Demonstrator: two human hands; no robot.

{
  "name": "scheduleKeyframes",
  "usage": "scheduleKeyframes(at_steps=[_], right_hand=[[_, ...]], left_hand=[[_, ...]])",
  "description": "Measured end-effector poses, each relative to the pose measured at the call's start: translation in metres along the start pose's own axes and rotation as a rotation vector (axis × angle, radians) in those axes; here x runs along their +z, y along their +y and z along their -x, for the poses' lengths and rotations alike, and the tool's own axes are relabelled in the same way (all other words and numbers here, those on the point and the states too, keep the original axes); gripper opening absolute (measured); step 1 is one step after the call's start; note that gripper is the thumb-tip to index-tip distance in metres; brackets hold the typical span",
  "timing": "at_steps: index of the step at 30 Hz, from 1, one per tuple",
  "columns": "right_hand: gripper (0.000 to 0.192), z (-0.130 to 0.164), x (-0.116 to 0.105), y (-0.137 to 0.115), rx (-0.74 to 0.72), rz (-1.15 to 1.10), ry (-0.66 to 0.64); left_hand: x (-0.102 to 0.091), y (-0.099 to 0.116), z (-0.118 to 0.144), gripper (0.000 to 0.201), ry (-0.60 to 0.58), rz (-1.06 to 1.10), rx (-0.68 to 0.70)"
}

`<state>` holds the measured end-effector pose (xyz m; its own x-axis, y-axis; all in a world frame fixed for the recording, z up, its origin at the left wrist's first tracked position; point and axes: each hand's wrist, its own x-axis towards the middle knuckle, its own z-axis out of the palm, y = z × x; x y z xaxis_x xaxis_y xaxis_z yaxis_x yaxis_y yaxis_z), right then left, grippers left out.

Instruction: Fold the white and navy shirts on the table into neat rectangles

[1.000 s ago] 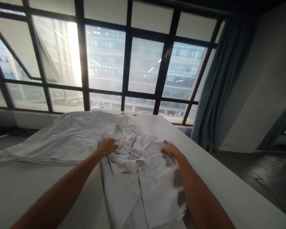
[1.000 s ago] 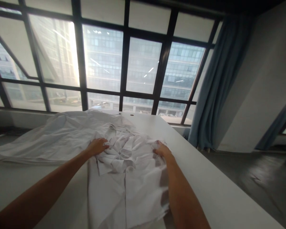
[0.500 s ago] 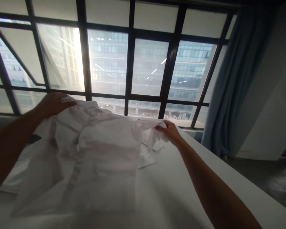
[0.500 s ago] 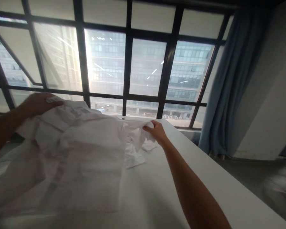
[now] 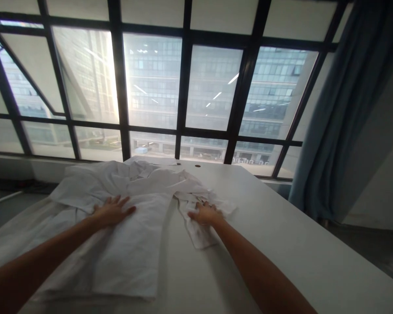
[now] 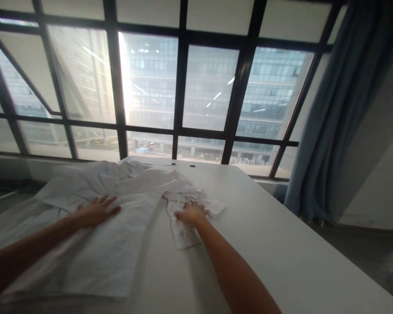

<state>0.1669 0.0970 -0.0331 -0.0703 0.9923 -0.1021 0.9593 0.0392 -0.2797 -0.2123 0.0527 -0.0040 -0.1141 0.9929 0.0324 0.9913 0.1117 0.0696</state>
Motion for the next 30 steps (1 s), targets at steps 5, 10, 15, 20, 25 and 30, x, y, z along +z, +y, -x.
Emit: scheduleKeyframes(at_steps=[5, 10, 15, 20, 25, 30], right_hand=[[0.072, -0.042, -0.009, 0.022, -0.012, 0.093, -0.027], [0.07, -0.099, -0.021, 0.048, -0.104, 0.113, -0.021], [0.043, -0.11, -0.02, 0.038, 0.094, 0.292, 0.363], [0.042, -0.062, -0.025, 0.022, 0.149, 0.245, 0.473], [0.05, 0.017, -0.026, 0.035, 0.001, 0.263, 0.417], [0.055, 0.094, -0.03, 0.059, 0.076, 0.267, 0.219]], left_hand=[[0.026, -0.028, -0.009, 0.07, -0.039, -0.008, 0.02], [0.032, -0.037, -0.025, 0.069, 0.011, -0.008, 0.044], [0.038, -0.043, -0.033, 0.067, 0.063, 0.008, 0.08], [0.038, -0.042, -0.031, 0.066, 0.081, -0.026, 0.076], [0.027, -0.015, -0.013, 0.054, 0.239, -0.138, 0.06], [-0.001, 0.038, 0.04, 0.04, 0.233, -0.009, 0.256]])
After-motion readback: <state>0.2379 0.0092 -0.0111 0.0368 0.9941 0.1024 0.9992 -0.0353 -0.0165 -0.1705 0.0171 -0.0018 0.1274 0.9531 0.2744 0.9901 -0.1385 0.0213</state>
